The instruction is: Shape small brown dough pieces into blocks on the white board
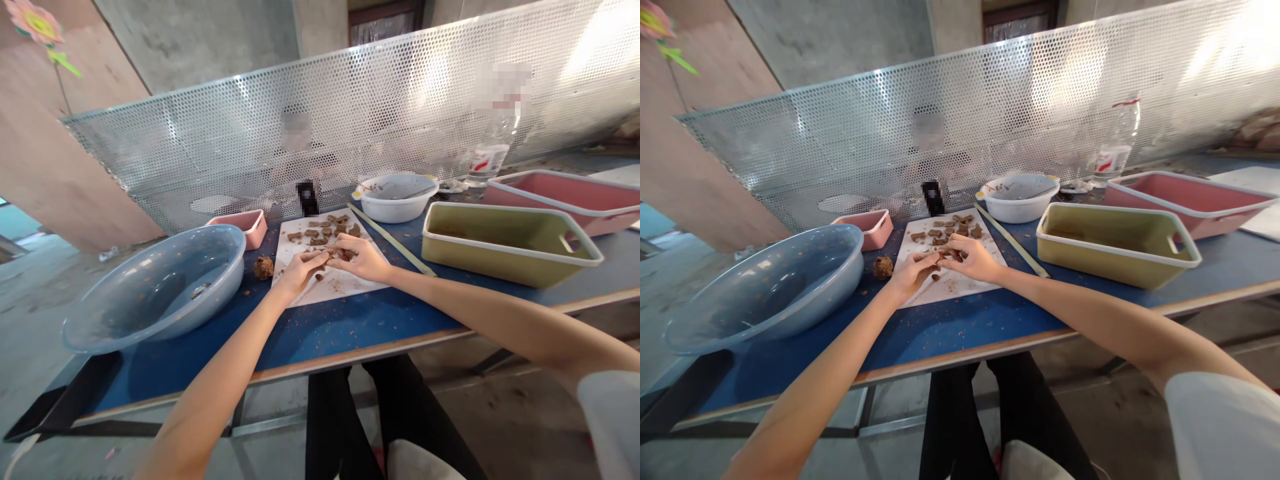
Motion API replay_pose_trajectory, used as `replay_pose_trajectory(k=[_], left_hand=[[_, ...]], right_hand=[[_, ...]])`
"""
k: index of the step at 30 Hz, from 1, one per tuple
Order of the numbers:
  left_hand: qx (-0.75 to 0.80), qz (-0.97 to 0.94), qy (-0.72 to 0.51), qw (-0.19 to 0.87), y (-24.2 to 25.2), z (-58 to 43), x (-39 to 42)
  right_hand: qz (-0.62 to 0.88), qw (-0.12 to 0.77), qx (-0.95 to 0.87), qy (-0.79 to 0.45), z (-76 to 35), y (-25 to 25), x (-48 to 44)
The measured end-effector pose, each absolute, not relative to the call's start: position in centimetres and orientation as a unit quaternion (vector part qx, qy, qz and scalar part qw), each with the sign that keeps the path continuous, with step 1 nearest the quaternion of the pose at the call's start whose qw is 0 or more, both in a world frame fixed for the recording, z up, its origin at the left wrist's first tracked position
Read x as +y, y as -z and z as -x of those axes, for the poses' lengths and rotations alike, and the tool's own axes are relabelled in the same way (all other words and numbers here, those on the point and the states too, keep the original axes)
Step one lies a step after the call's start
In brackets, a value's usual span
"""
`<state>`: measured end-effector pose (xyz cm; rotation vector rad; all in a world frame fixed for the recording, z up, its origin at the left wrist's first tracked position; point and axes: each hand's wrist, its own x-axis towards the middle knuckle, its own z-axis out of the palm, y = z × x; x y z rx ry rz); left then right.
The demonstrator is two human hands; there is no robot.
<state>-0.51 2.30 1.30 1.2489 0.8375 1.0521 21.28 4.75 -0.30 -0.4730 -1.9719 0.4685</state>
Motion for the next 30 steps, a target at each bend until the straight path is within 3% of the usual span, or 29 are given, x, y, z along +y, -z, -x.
replay_pose_trajectory(k=[15,30], left_hand=[[0.340,-0.542,-0.487,0.594,-0.6,0.3,2.8],[0.349,-0.558,-0.505,0.558,-0.7,0.5,3.1]], right_hand=[[0.235,0.542,-0.788,-0.174,-21.0,0.4,4.5],[0.228,0.551,-0.799,-0.077,-21.0,0.8,4.7]])
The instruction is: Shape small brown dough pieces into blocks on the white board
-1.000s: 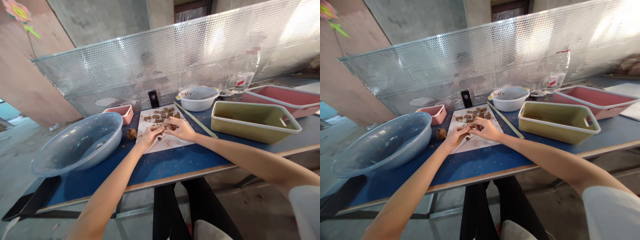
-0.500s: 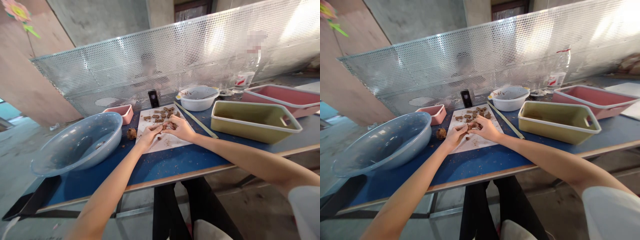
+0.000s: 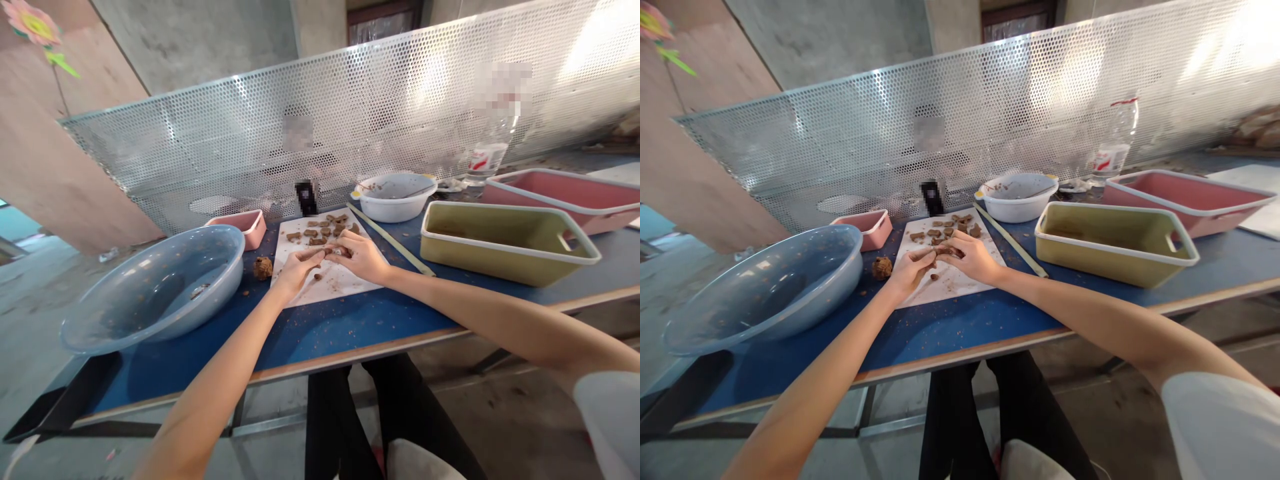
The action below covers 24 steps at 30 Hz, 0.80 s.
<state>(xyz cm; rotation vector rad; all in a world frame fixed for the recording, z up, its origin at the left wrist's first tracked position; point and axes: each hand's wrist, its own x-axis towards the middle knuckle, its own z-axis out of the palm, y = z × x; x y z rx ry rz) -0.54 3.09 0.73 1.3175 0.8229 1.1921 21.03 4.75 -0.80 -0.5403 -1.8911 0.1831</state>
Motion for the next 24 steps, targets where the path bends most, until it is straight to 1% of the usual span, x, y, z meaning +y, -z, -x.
replay_pose_trajectory(k=[10,16,19,24], left_hand=[[0.343,-0.554,-0.496,0.573,-0.38,0.73,3.20],[0.368,-0.572,-0.511,0.525,-0.10,0.74,3.51],[0.374,-0.588,-0.512,0.503,-0.23,0.68,3.32],[0.351,-0.623,-0.491,0.497,-0.57,0.67,2.86]], right_hand=[[0.191,0.534,-0.821,-0.059,-21.52,0.66,5.12],[0.183,0.549,-0.815,-0.025,-21.67,0.91,5.27],[0.190,0.553,-0.810,-0.033,-21.59,1.00,5.46],[0.179,0.564,-0.805,-0.042,-21.42,1.12,5.53]])
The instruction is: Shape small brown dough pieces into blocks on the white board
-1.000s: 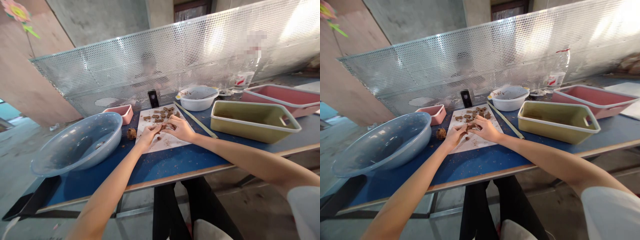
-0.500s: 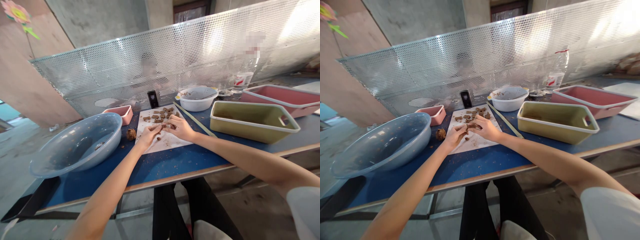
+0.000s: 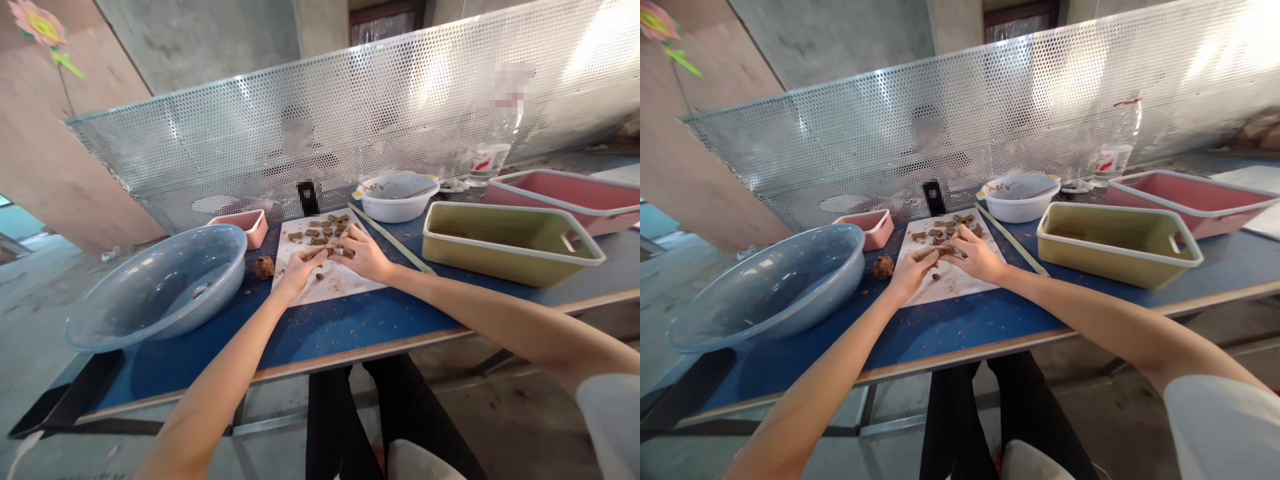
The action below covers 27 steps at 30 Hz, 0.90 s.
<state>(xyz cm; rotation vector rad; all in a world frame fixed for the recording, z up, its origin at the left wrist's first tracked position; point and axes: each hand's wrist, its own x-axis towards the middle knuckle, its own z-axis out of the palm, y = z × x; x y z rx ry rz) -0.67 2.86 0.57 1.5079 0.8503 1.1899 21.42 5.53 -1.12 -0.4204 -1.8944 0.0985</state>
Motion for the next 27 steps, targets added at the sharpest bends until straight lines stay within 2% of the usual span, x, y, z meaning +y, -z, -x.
replay_pose_trajectory(k=[5,12,27], left_hand=[[0.349,-0.631,-0.486,0.493,-0.41,0.74,3.02],[0.343,-0.591,-0.498,0.533,-0.05,0.38,3.23],[0.350,-0.570,-0.501,0.548,-0.17,0.32,2.78]], right_hand=[[0.168,0.565,-0.807,-0.042,-21.44,0.90,5.40],[0.186,0.516,-0.836,0.014,-21.90,0.32,5.17],[0.166,0.544,-0.823,0.017,-21.65,1.04,5.74]])
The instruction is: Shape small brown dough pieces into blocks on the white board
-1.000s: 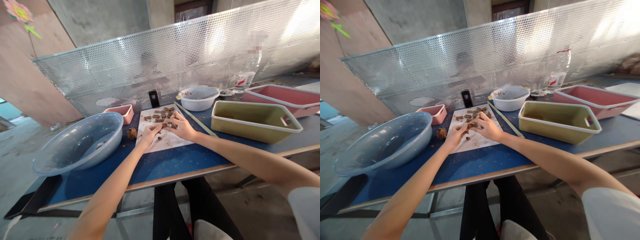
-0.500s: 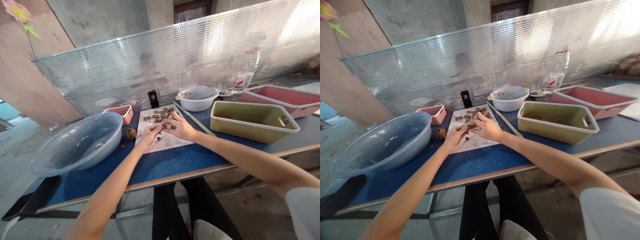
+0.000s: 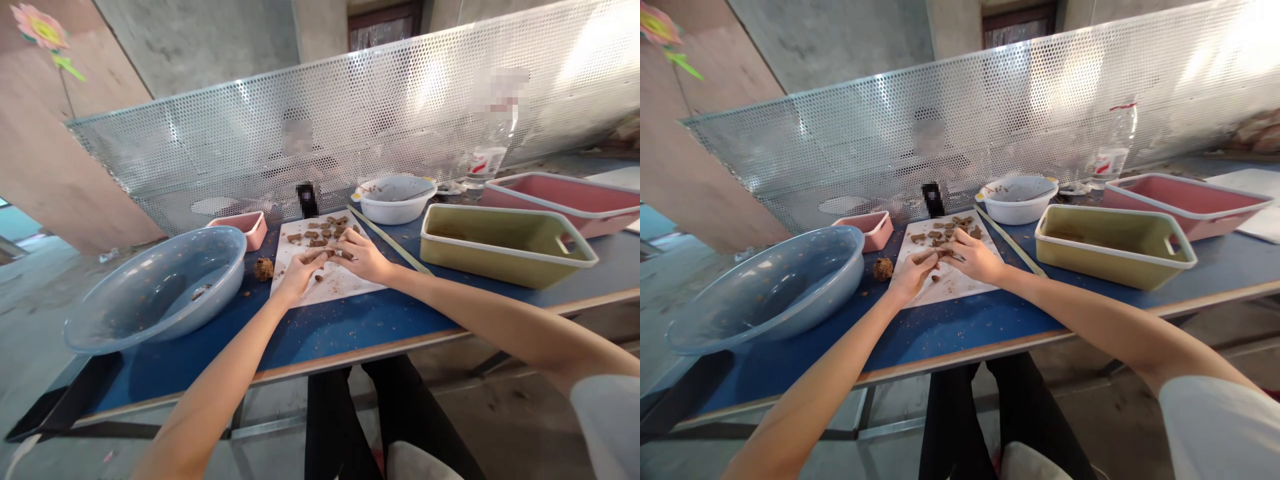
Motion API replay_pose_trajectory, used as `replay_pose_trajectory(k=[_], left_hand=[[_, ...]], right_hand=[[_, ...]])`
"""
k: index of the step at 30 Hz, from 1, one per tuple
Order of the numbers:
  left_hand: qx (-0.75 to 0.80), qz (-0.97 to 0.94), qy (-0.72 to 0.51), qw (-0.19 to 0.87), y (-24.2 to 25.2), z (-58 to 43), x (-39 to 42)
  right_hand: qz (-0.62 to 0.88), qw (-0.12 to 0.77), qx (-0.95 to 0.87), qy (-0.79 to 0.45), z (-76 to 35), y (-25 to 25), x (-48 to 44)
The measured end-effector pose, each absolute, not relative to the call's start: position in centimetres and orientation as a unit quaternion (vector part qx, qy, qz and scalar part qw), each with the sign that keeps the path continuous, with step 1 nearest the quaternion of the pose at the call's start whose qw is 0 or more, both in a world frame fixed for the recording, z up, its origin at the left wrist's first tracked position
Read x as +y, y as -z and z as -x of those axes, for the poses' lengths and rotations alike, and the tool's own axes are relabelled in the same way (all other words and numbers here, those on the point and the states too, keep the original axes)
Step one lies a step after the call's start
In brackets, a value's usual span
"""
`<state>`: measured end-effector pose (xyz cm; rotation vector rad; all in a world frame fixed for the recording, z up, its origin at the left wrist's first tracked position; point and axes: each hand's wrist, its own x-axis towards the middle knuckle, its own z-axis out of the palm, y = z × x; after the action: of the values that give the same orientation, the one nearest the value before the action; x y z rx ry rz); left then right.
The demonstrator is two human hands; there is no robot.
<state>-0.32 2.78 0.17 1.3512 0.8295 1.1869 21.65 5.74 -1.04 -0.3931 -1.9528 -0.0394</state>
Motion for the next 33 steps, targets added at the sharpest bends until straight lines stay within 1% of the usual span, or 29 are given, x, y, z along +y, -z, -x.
replay_pose_trajectory(k=[3,9,18,23,26,29,33], left_hand=[[0.352,-0.577,-0.495,0.546,-0.2,0.3,2.6],[0.340,-0.589,-0.506,0.531,0.0,0.3,2.9],[0.363,-0.621,-0.509,0.473,0.4,0.8,3.4],[0.341,-0.605,-0.512,0.506,0.1,0.5,3.2],[0.342,-0.604,-0.496,0.522,0.3,0.5,3.2],[0.347,-0.602,-0.487,0.529,0.7,0.6,3.3],[0.357,-0.606,-0.488,0.517,1.0,0.9,3.6]], right_hand=[[0.163,0.546,-0.822,0.013,-21.7,1.2,5.8],[0.186,0.513,-0.838,0.007,-22.1,1.0,5.5],[0.175,0.526,-0.832,0.014,-22.0,1.0,5.4],[0.152,0.546,-0.823,0.036,-21.8,0.9,5.4],[0.140,0.542,-0.827,0.050,-21.8,0.9,5.3],[0.160,0.527,-0.832,0.063,-21.8,0.9,5.2],[0.202,0.511,-0.834,0.047,-21.9,0.9,5.0]])
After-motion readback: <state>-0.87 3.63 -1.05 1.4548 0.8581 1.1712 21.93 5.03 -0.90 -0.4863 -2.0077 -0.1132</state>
